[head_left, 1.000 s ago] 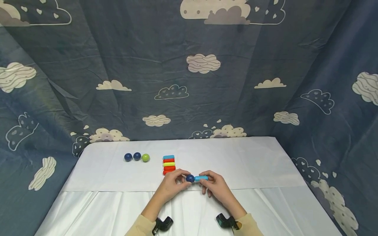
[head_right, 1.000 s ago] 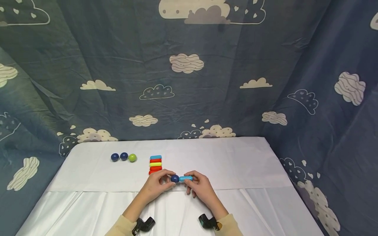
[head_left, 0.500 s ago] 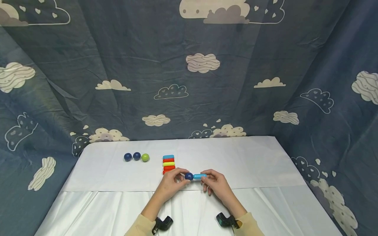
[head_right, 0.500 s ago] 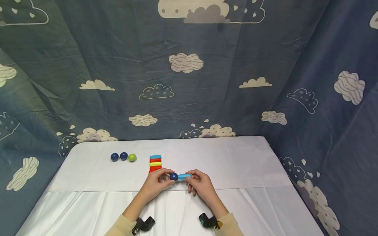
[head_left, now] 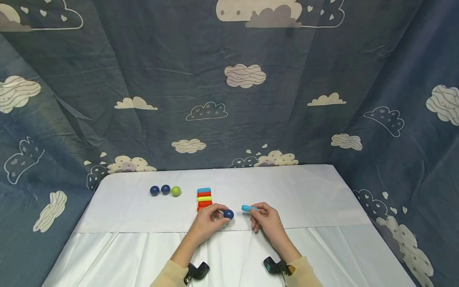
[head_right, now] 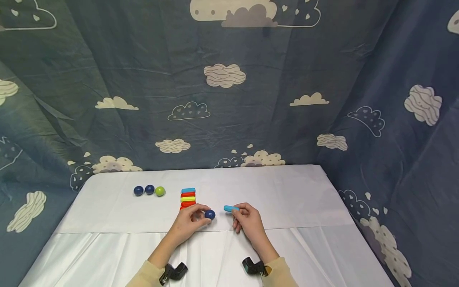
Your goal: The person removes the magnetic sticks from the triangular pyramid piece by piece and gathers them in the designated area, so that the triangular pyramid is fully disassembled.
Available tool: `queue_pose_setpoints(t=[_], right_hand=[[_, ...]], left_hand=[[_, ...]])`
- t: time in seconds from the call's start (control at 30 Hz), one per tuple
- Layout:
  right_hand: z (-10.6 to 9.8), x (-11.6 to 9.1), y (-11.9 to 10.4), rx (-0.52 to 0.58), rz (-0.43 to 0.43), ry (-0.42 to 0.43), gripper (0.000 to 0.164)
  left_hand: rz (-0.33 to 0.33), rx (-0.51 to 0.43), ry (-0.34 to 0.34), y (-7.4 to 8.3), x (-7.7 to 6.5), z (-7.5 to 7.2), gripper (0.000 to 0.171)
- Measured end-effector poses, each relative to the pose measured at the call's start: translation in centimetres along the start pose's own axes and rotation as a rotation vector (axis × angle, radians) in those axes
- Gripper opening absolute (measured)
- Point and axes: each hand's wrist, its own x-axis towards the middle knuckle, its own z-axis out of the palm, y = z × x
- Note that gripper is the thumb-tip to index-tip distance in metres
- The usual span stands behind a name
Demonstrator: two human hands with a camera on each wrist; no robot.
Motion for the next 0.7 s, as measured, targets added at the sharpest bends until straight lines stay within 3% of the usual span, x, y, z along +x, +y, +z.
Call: queue_pose_setpoints(t=[0.3,0.43,0.57,0.7], right_hand=[[-0.1,-0.1,-0.1,-0.001,0.012,-0.011,0.023],[-0.1,-0.2,-0.2,0.004,0.004,-0.012,0.023],[-0.2,-0.2,-0.3,0.009,0.002,-0.018,0.022],[-0.2,-0.1,-0.3,0.012,0.006,-0.021,0.022]], left_hand=[[-0.001,-0.018,0.015,0.1,-0.1,0.0,0.029],[0.019,-0.072,0.042,0.4,-0.1,-0.3,0.029],[0.026,-0.148,0.091,0.8,0.1,-1.2,0.029],[0.003,-0.204,0.145,1.0,0.2,-3.1,0.034]])
